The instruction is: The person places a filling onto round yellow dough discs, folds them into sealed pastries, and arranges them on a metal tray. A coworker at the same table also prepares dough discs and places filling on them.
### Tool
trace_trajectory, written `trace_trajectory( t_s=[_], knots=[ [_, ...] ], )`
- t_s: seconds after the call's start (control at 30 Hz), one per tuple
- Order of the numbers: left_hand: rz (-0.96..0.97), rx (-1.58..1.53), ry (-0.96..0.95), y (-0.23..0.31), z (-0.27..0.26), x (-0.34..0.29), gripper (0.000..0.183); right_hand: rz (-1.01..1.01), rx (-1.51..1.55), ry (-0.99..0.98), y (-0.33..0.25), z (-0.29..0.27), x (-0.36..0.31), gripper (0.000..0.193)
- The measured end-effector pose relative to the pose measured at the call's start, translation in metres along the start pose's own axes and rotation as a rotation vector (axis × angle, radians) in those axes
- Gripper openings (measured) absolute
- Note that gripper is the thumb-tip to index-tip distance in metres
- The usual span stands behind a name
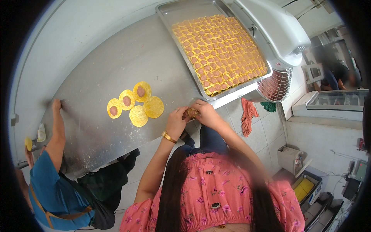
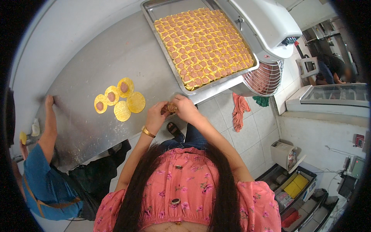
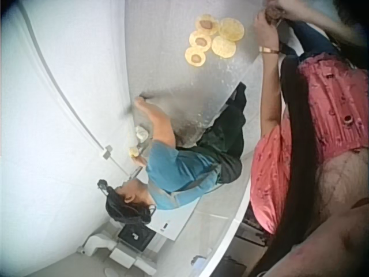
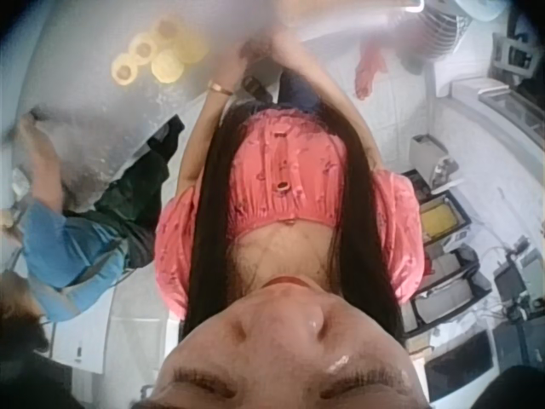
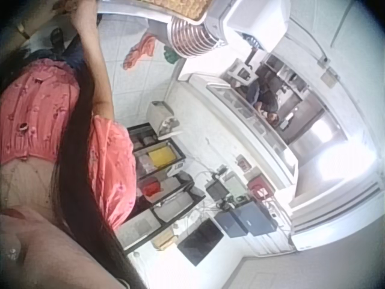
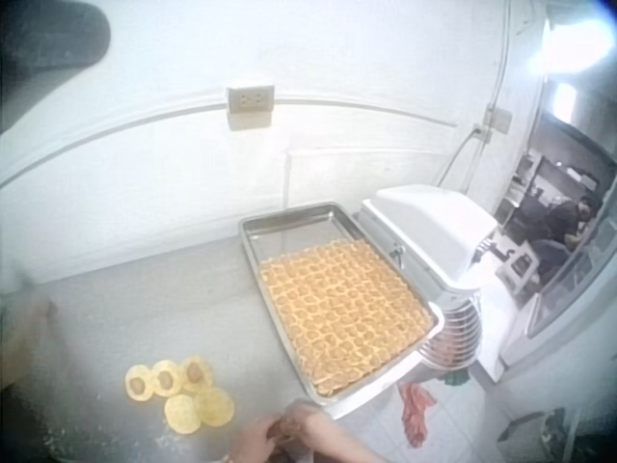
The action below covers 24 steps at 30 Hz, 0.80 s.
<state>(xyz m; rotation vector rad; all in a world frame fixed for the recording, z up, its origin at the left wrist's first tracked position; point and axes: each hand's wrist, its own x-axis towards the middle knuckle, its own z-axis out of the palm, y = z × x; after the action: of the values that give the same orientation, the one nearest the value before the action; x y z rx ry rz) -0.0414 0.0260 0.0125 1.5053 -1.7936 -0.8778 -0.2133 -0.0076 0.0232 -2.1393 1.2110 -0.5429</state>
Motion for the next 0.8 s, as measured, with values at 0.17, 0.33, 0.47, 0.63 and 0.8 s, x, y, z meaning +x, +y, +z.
trace_trajectory(
  t_s=[0.17,0.33,0.47,0.63,0.8],
  knots=[
    [-0.010,0.006,-0.029,-0.001,0.001,-0.003,0.030,0.049,0.034,0.047,-0.003,-0.003,-0.008,0.036],
    [0.011,-0.027,-0.002,-0.001,0.006,0.001,0.030,0.092,0.011,0.023,-0.002,-0.002,-0.009,0.042],
    [-0.041,-0.017,-0.041,-0.001,0.004,0.004,0.032,0.032,0.016,0.214,-0.006,0.001,-0.013,0.040],
    [0.068,-0.006,-0.027,-0.004,0.006,0.007,0.033,0.216,0.026,0.118,-0.010,0.007,-0.016,0.043],
    [-0.080,-0.181,-0.010,-0.007,0.006,0.006,0.033,0.073,0.078,0.200,-0.008,0.009,-0.007,0.038]
  ],
)
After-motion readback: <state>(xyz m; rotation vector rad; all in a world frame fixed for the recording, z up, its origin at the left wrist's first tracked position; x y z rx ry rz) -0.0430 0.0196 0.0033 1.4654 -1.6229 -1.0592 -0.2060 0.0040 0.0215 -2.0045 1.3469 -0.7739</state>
